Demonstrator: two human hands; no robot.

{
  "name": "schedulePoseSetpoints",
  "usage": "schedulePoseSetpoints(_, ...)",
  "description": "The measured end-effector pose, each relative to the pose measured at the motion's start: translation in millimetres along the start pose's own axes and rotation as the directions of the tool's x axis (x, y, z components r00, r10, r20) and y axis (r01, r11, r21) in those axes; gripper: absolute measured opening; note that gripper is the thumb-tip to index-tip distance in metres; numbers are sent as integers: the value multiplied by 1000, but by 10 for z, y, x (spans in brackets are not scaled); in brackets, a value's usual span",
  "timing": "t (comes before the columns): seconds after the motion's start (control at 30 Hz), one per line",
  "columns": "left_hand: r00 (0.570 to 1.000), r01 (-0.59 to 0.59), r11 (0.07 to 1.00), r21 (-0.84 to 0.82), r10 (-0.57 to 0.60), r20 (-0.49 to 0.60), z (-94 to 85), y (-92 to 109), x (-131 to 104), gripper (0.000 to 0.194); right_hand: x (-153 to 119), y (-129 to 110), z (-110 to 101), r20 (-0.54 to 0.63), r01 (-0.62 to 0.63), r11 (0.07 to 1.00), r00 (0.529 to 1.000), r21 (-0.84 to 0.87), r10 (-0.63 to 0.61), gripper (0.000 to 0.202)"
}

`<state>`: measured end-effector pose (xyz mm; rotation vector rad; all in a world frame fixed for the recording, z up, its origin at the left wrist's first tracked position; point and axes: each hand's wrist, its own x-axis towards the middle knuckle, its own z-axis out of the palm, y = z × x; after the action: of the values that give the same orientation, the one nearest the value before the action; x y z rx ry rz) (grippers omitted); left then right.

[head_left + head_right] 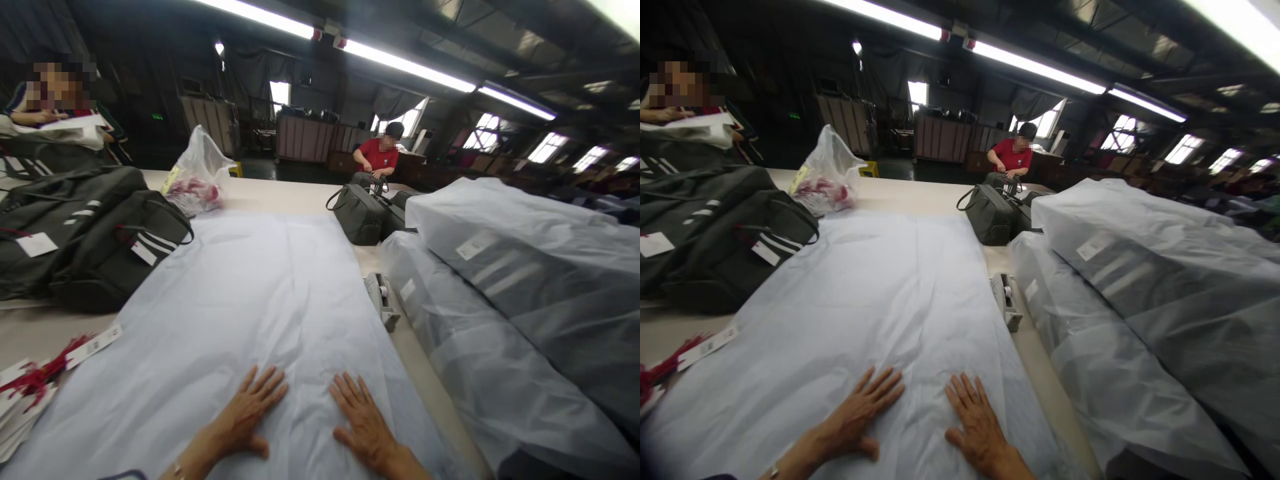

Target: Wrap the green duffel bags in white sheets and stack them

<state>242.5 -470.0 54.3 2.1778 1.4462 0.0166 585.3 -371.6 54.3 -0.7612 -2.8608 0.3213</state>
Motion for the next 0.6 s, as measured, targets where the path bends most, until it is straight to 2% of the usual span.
schedulePoseSetpoints(0.1,999,20,1000,-4,-20,46,-74,58,-26,99,-69,66,67,7,-12,999,1000,39,12,78)
schedulePoseSetpoints(0.23,978,120,993,-6,-118,172,-224,211,-29,107,-60,174,46,56,-28,986,998,162,19,68)
schedulePoseSetpoints(0.27,972,145,989,-10,-140,190,-254,243,-22,107,-40,240,11,32,-51,979,998,198,45,62)
schedulePoseSetpoints(0.33,969,173,985,-26,-165,185,-282,279,7,101,26,460,-121,-111,-138,950,978,281,175,47)
schedulePoseSetpoints(0.37,973,175,984,-36,-167,162,-278,284,29,96,72,613,-222,-206,-199,922,939,333,276,43)
schedulePoseSetpoints(0.4,976,177,983,-40,-170,138,-265,284,58,90,125,791,-343,-284,-273,876,871,396,400,40)
schedulePoseSetpoints(0.43,977,183,982,-38,-177,114,-244,283,93,85,185,984,-476,-330,-351,814,783,463,526,39)
schedulePoseSetpoints(0.5,973,219,976,-12,-217,74,-203,297,174,76,309,1386,-744,-328,-498,659,597,564,732,40)
schedulePoseSetpoints(0.53,966,252,968,7,-252,59,-191,319,215,73,369,1578,-858,-306,-557,586,517,588,799,41)
schedulePoseSetpoints(0.57,955,290,957,27,-291,50,-189,351,252,72,427,1753,-949,-281,-603,526,456,600,844,41)
schedulePoseSetpoints(0.6,943,328,943,45,-330,48,-195,392,283,74,480,1908,-1011,-260,-634,486,420,601,869,41)
